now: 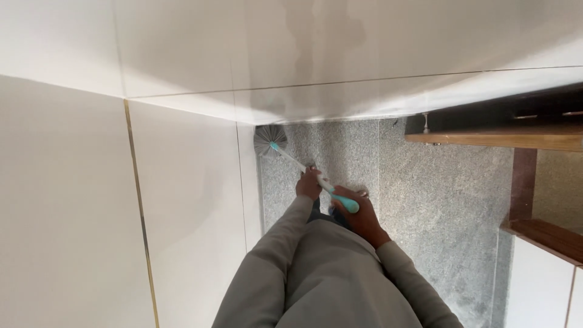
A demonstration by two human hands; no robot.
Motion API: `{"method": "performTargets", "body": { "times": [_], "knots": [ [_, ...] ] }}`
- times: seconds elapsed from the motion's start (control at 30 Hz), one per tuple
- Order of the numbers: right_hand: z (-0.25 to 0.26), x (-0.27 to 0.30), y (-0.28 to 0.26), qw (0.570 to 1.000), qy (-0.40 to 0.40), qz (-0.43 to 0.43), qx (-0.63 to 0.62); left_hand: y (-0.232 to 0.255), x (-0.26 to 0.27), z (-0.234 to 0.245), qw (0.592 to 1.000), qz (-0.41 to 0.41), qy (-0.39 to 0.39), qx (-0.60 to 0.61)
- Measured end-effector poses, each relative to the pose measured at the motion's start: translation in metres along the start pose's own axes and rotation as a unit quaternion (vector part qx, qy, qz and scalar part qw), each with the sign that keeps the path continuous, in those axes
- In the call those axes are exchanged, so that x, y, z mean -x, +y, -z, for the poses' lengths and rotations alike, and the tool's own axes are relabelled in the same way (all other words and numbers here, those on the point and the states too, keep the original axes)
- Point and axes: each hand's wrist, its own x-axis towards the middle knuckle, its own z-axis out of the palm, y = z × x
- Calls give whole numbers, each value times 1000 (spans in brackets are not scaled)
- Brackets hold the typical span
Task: Sweeping a tiled floor in a hallway or landing area using a broom.
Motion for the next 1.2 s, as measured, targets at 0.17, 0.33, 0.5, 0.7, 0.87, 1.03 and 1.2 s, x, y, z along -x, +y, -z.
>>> {"method": "performTargets", "body": {
  "times": [0.17, 0.33, 0.5, 0.7, 0.87, 1.03, 1.2],
  "knots": [
    [27, 15, -15, 996, 43, -59, -60, 52, 4, 13, 997, -6, -46, -67],
    [64, 59, -22, 979, 130, -144, -55, 112, 9, 0, 975, -23, -220, -10],
    [82, 106, -56, 936, 240, -253, -50, 141, 33, -47, 926, -209, -313, 35],
    [69, 130, -83, 911, 310, -262, 73, 162, 48, -76, 877, -299, -376, 14],
    [58, 130, -101, 913, 329, -232, 71, 165, 62, -57, 865, -352, -349, 80],
    [71, 145, -100, 923, 332, -163, -104, 206, 71, 25, 881, -355, -301, 85],
    [73, 138, 5, 956, 240, -58, -156, 141, 43, -19, 923, -258, -279, 61]
  ]
}}
